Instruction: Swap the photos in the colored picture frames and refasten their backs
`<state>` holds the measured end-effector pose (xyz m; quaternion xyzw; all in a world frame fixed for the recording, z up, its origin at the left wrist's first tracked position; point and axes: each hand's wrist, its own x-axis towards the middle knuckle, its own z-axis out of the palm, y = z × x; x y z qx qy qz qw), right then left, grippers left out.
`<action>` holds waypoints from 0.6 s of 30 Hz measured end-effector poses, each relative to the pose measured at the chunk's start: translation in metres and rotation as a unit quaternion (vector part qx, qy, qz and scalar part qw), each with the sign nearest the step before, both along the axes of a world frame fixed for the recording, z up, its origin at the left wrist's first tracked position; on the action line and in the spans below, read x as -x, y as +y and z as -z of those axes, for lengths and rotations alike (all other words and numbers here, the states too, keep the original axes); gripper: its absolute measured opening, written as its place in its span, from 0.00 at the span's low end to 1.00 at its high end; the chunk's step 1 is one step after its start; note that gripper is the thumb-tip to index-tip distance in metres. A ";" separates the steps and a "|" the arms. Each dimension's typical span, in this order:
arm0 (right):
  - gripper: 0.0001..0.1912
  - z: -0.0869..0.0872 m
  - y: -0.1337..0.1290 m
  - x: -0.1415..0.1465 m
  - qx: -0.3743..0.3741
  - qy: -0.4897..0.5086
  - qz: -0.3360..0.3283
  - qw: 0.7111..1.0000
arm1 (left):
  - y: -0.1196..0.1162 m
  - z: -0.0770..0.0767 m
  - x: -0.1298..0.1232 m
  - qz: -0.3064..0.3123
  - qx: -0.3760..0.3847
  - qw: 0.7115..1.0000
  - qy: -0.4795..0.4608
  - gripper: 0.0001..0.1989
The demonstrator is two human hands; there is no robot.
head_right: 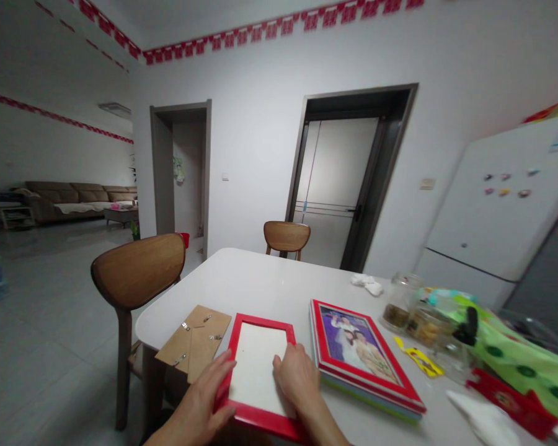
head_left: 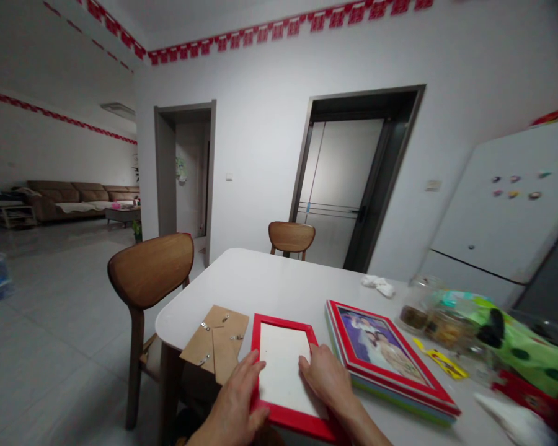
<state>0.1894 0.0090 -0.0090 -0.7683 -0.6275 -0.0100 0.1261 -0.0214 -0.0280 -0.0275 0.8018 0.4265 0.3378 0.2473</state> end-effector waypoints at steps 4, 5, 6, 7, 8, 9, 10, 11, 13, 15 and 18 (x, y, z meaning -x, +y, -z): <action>0.21 0.002 0.000 0.005 -0.047 0.010 -0.029 0.998 | 0.008 -0.008 0.046 -0.018 -0.032 0.995 0.095 0.38; 0.22 0.000 -0.001 0.010 -0.059 0.026 -0.054 0.996 | 0.015 -0.006 0.057 -0.042 -0.026 0.989 0.139 0.39; 0.22 -0.001 -0.002 0.017 -0.070 0.047 -0.085 0.993 | 0.022 -0.003 0.067 -0.079 -0.020 0.980 0.183 0.39; 0.21 -0.003 -0.004 0.027 -0.077 0.072 -0.120 0.987 | 0.031 0.000 0.075 -0.128 -0.014 0.966 0.224 0.38; 0.20 -0.005 -0.007 0.038 -0.081 0.098 -0.159 0.979 | 0.039 0.005 0.082 -0.176 -0.011 0.951 0.253 0.37; 0.20 -0.007 -0.010 0.050 -0.082 0.123 -0.192 0.970 | 0.047 0.009 0.087 -0.207 -0.016 0.940 0.272 0.36; 0.19 -0.008 -0.012 0.062 -0.081 0.143 -0.220 0.962 | 0.053 0.013 0.090 -0.225 -0.026 0.933 0.280 0.34; 0.19 -0.009 -0.014 0.075 -0.077 0.158 -0.241 0.954 | 0.057 0.016 0.092 -0.227 -0.039 0.932 0.281 0.32; 0.20 -0.010 -0.016 0.096 -0.068 0.178 -0.263 0.946 | 0.060 0.016 0.093 -0.210 -0.064 0.938 0.267 0.29; 0.22 -0.010 -0.015 0.110 -0.061 0.193 -0.265 0.943 | 0.057 0.012 0.090 -0.200 -0.085 0.945 0.244 0.26; 0.24 -0.015 -0.014 0.116 -0.069 0.219 -0.256 0.939 | 0.049 -0.001 0.081 -0.196 -0.125 0.954 0.191 0.21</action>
